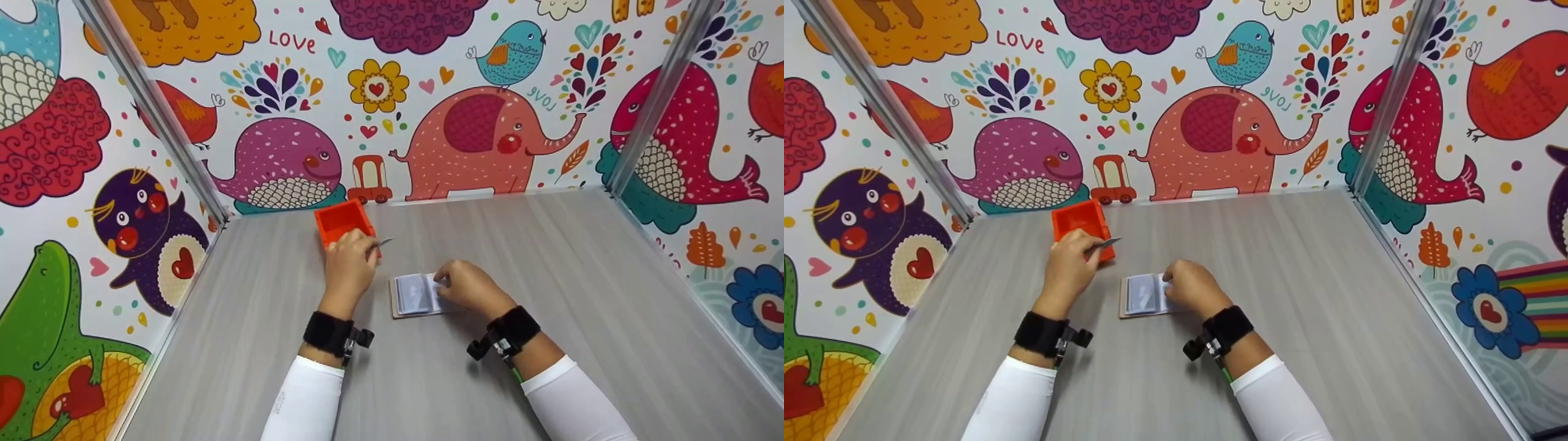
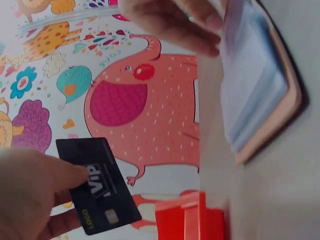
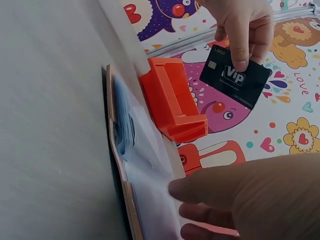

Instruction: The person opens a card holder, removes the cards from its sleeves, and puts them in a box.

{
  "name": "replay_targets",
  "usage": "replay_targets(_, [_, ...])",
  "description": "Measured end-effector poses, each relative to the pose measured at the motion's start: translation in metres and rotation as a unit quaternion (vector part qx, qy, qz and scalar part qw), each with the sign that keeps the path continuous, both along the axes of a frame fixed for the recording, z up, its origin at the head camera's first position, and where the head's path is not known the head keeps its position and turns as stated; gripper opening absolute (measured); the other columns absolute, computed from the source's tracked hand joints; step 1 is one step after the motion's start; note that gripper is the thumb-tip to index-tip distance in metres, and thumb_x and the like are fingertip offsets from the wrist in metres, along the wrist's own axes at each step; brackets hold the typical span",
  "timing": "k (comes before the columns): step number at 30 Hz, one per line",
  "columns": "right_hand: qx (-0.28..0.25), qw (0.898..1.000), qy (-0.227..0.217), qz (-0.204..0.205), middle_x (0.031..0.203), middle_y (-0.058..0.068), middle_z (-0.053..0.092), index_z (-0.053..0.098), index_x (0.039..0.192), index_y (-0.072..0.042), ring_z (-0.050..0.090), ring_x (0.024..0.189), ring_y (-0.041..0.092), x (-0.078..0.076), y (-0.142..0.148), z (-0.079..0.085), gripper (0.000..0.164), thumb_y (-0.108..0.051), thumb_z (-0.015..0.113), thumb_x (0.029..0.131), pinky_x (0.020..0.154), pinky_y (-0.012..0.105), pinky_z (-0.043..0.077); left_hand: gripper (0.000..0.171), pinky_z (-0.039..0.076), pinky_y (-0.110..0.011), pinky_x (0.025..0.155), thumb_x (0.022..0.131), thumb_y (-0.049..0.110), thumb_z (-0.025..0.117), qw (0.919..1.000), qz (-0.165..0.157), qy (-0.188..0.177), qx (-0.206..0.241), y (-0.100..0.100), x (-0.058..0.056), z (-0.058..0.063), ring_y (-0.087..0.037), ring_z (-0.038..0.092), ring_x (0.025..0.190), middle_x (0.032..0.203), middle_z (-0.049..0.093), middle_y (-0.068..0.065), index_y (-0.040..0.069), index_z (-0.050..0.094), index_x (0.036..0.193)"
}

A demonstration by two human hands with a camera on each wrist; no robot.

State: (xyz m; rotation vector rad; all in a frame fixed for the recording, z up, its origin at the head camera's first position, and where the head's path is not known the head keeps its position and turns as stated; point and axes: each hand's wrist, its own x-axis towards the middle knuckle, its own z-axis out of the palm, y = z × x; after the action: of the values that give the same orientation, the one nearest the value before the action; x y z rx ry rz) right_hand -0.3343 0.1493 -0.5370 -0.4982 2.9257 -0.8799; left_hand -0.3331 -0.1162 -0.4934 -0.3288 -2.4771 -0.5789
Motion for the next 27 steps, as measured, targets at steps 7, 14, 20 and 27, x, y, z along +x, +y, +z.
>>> replay_targets(7, [0.062,0.995,0.055,0.048,0.108,0.013,0.083,0.089,0.106,0.000,0.075,0.098,0.025,0.003,0.002,-0.004,0.021,-0.002,0.088,0.085,0.092,0.048,0.065,0.012,0.048,-0.049,0.089,0.103,0.011,0.078,0.9960,0.052,-0.001,-0.073,-0.015,-0.010,-0.002,-0.032,0.070,0.102,0.099,0.071,-0.010,0.011,0.088,0.110])
replay_targets(14, [0.070,0.992,0.077,0.065,0.103,0.015,0.080,0.087,0.098,0.001,0.076,0.099,0.033,0.005,0.002,-0.005,0.013,-0.001,0.088,0.084,0.092,0.051,0.065,0.018,0.043,-0.050,0.088,0.101,0.002,0.072,0.9895,0.083,-0.032,-0.114,-0.020,-0.022,-0.005,-0.034,0.067,0.104,0.102,0.072,-0.013,0.007,0.088,0.106])
replay_targets(20, [0.072,0.992,0.079,0.068,0.104,0.014,0.078,0.087,0.098,0.001,0.074,0.100,0.033,0.005,0.002,-0.005,0.012,-0.001,0.088,0.086,0.093,0.051,0.064,0.023,0.044,-0.053,0.094,0.103,0.000,0.068,0.9850,0.096,-0.066,-0.128,-0.019,-0.031,-0.011,-0.036,0.067,0.108,0.109,0.075,-0.015,0.007,0.089,0.107])
replay_targets(27, [0.073,0.992,0.075,0.070,0.105,0.013,0.078,0.087,0.100,0.000,0.073,0.100,0.032,0.005,0.003,-0.004,0.013,0.001,0.085,0.087,0.093,0.050,0.064,0.024,0.047,-0.057,0.096,0.101,0.002,0.066,0.9840,0.091,-0.067,-0.138,-0.016,-0.039,-0.022,-0.039,0.069,0.109,0.111,0.078,-0.018,0.005,0.089,0.105])
